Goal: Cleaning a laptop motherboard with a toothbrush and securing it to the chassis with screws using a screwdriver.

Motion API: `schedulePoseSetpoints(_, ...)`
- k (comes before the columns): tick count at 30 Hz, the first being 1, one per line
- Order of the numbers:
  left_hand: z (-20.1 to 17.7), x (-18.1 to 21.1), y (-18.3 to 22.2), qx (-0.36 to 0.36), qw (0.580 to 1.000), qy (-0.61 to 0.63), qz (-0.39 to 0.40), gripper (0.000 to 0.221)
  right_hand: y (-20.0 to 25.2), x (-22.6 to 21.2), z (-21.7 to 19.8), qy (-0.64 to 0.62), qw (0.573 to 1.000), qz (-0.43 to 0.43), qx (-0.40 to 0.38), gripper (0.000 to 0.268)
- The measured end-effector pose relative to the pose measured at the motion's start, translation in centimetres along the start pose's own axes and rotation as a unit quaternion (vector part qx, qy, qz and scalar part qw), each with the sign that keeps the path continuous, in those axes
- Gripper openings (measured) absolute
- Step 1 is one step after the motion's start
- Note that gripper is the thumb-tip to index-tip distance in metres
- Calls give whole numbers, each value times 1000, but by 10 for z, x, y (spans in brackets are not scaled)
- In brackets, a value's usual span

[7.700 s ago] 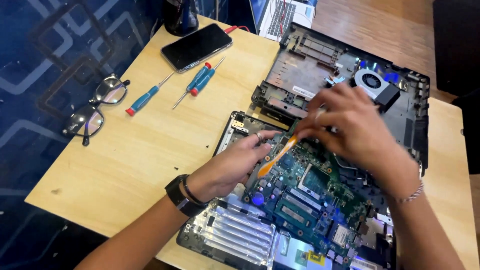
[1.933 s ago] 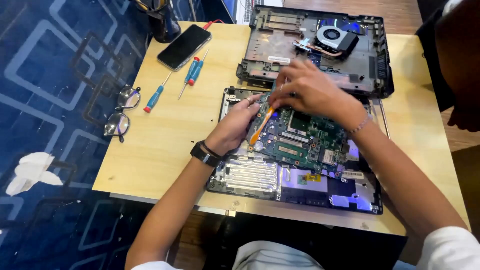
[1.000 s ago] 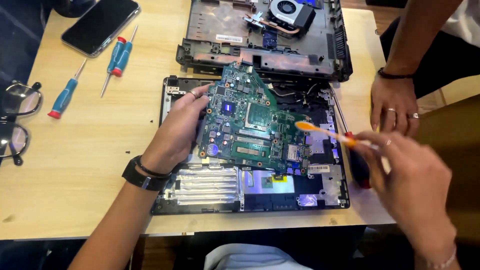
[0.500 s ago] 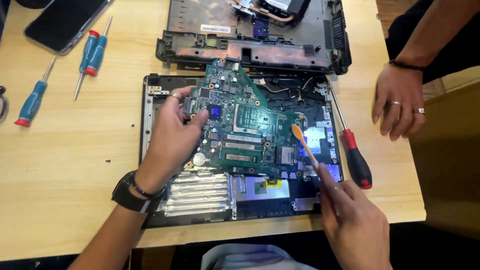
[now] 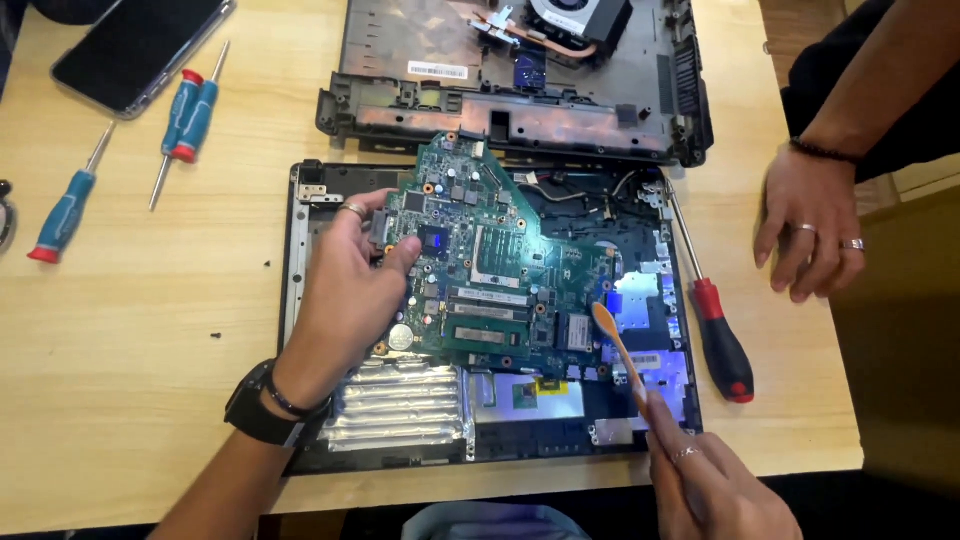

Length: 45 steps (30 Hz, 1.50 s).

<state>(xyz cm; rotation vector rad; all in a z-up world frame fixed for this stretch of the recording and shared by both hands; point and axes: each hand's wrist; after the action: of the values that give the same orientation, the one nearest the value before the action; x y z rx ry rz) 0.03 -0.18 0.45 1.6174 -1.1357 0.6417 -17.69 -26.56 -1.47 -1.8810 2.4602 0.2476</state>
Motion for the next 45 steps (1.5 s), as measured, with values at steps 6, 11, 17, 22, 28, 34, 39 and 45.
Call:
schedulePoseSetpoints(6,3,-8,-2,0,1000,13,21,59,-13,-7,0,-15,999,-45,-12,64)
schedulePoseSetpoints(11,1,2,2,-6,1000,8,-21,62,5,9,-5,-20,999,-16,-41,62)
schedulePoseSetpoints(17,4,-11,-4,11,1000,23,18,60,-18,-2,-11,-46,998,-36,-35,62)
schedulePoseSetpoints(22,3,-12,-4,6,1000,3,14,61,15,41,7,13,997,-46,-60,63)
schedulePoseSetpoints(28,5,-10,-6,17,1000,3,11,59,5,10,6,-118,991,-53,9,55)
schedulePoseSetpoints(34,3,-15,-6,17,1000,0,25,61,17,35,13,-90,993,-81,4,60)
schedulePoseSetpoints(39,4,-16,-8,13,1000,0,13,61,11,24,7,-52,985,-94,-134,72)
schedulePoseSetpoints(45,2,-9,-3,22,1000,-7,11,61,10,-14,24,-155,975,-98,125,40)
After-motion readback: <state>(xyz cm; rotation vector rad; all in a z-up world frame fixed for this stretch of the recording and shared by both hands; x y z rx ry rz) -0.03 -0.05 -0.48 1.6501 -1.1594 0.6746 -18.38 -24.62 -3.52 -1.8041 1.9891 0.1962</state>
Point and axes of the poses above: each hand's wrist, its own y-axis away from the middle knuckle, its own z-axis out of the palm, x = y × z, and after that the axes turned 4 degrees about -x, right-handed
